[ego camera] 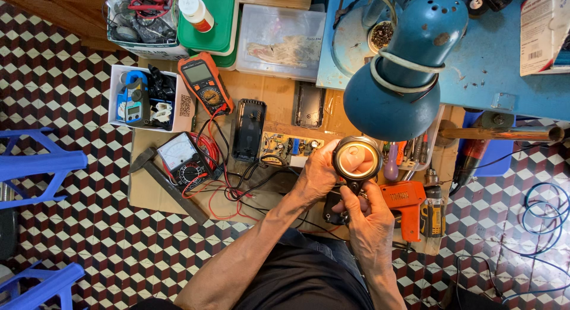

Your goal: The person works at an electronics repair bench on a circuit board, holding a lighted magnifying lamp over the board to view components closely and manipulating small parts and wires on the board. They then pick up an orange hot air gun and direct it at the board before setting it down and handling wires.

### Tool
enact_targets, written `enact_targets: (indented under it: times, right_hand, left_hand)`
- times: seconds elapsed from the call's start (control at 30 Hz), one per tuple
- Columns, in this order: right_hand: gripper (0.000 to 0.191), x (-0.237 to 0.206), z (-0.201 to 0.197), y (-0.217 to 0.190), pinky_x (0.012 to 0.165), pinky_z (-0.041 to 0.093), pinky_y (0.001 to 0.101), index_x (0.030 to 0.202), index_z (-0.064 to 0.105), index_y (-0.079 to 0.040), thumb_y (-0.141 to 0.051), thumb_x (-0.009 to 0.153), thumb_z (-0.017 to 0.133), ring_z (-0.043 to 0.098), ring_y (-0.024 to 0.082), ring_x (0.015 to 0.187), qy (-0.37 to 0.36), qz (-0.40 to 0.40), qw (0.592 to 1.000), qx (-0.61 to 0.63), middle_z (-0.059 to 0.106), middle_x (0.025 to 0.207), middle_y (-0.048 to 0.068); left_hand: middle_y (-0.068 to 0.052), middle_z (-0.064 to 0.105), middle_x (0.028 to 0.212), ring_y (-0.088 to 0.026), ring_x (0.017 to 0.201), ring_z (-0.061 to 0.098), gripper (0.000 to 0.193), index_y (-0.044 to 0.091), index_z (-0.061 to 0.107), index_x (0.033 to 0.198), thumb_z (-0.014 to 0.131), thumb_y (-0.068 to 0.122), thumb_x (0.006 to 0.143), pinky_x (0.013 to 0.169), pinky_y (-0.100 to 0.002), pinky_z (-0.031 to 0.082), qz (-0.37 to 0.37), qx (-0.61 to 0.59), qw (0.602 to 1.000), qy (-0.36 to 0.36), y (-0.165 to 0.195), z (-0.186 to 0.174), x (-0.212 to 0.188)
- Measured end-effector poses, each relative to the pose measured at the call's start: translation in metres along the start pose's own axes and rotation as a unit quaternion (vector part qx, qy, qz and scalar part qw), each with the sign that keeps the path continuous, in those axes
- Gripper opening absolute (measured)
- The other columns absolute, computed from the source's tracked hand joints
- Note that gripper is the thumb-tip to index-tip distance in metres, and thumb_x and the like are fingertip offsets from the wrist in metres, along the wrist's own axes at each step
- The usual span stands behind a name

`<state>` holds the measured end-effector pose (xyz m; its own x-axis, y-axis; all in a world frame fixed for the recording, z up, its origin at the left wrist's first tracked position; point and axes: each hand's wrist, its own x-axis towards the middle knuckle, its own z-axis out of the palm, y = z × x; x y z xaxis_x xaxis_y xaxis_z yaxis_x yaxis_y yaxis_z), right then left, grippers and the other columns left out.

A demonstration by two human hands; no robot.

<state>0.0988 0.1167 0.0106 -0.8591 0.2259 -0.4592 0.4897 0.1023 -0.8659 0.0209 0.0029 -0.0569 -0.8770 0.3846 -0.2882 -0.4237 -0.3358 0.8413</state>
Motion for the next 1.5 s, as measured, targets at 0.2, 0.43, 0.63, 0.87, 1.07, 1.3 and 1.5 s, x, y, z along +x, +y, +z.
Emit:
enact_targets:
  times: [0.2,0.43,0.63,0.87,1.07,1.3,1.5]
  right_hand:
    - [0.025,-0.001,0.000,0.004,0.044,0.032,0.0188,0.115,0.065,-0.006,-0.024,0.098,0.063,0.041,0.001,0.046,0.001,0.003,1.000,0.004,0.071,0.069,0.003]
    - [0.026,0.000,-0.002,0.007,0.055,0.048,0.0168,0.120,0.063,-0.004,-0.023,0.103,0.064,0.063,-0.001,0.064,-0.012,-0.063,0.998,0.005,0.071,0.074,0.001]
    - [0.029,-0.001,-0.001,0.005,0.060,0.053,0.0184,0.121,0.063,-0.003,-0.021,0.099,0.064,0.067,0.003,0.067,-0.011,-0.047,0.999,0.017,0.070,0.079,0.002]
    - [0.036,-0.002,-0.001,-0.002,0.061,0.053,0.0212,0.130,0.061,-0.002,-0.018,0.098,0.064,0.067,0.008,0.070,-0.013,-0.030,0.999,0.005,0.067,0.089,0.005]
    - [0.038,-0.001,0.000,-0.006,0.070,0.062,0.0237,0.130,0.059,0.002,-0.016,0.097,0.064,0.071,0.010,0.077,-0.019,-0.066,0.997,0.019,0.062,0.118,0.007]
    - [0.039,0.000,0.000,-0.006,0.071,0.063,0.0239,0.131,0.059,0.001,-0.015,0.096,0.064,0.070,0.010,0.078,-0.018,-0.072,0.997,0.021,0.060,0.121,0.007]
    - [0.038,0.001,0.000,-0.005,0.072,0.064,0.0240,0.131,0.060,0.001,-0.015,0.097,0.064,0.070,0.010,0.079,-0.021,-0.079,0.997,0.012,0.061,0.122,0.008]
  left_hand:
    - [-0.007,0.071,0.115,-0.011,0.103,0.068,0.047,-0.002,0.059,0.132,0.069,0.030,0.100,0.088,-0.026,0.058,-0.014,-0.032,0.999,-0.007,-0.001,0.000,0.000]
    - [-0.008,0.071,0.118,-0.011,0.105,0.068,0.049,-0.001,0.056,0.136,0.068,0.031,0.100,0.089,-0.026,0.056,-0.037,-0.069,0.997,-0.025,-0.001,-0.001,0.001]
    - [-0.008,0.067,0.123,-0.014,0.111,0.065,0.048,-0.001,0.056,0.138,0.071,0.022,0.099,0.096,-0.029,0.055,-0.074,-0.145,0.985,-0.049,0.007,-0.003,-0.001]
    - [-0.010,0.064,0.131,-0.016,0.119,0.065,0.052,0.000,0.051,0.142,0.071,0.018,0.098,0.105,-0.032,0.054,-0.102,-0.281,0.950,-0.089,0.009,-0.009,-0.002]
    - [-0.010,0.064,0.129,-0.016,0.117,0.063,0.041,0.000,0.053,0.139,0.067,0.015,0.103,0.106,-0.033,0.053,-0.132,-0.330,0.931,-0.083,-0.007,-0.016,-0.002]
    - [-0.008,0.065,0.128,-0.014,0.119,0.063,0.038,0.001,0.055,0.134,0.068,0.016,0.101,0.109,-0.033,0.049,-0.137,-0.357,0.918,-0.104,-0.013,-0.020,-0.003]
    - [-0.007,0.066,0.129,-0.014,0.120,0.062,0.035,0.001,0.057,0.134,0.067,0.015,0.103,0.110,-0.033,0.048,-0.134,-0.365,0.915,-0.103,-0.014,-0.019,-0.003]
